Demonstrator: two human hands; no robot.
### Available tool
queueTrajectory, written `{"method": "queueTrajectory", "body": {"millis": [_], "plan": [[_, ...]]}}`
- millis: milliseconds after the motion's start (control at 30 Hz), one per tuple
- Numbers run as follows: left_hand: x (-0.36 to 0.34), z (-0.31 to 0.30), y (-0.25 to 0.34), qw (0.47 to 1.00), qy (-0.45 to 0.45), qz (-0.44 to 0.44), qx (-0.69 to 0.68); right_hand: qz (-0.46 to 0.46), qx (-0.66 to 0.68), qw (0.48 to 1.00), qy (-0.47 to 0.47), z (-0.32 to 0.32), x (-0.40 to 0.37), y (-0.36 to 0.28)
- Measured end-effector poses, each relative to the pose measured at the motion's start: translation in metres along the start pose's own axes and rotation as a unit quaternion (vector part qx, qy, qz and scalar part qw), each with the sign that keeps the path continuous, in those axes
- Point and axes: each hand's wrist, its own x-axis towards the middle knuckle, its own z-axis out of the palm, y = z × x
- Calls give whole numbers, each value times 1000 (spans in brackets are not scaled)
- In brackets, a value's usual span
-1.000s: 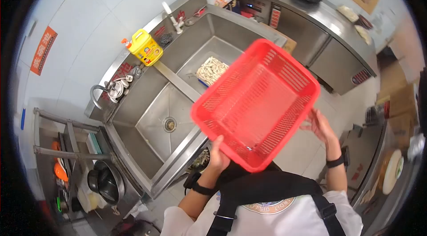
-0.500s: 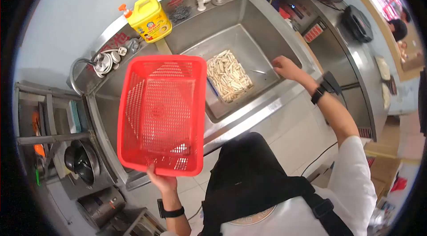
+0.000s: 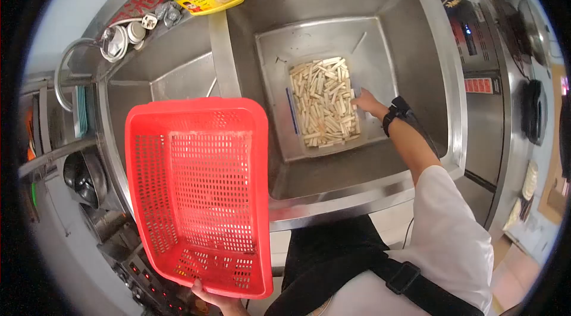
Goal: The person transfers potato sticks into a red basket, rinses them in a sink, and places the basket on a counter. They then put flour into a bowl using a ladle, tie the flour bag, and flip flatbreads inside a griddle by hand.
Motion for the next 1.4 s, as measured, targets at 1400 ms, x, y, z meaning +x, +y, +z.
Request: {"method": "queueTrajectory", "body": {"millis": [1400], "plan": [[240,172,-175,844,-515,148,38,42,-55,997,14,-30,-163,-171]]}}
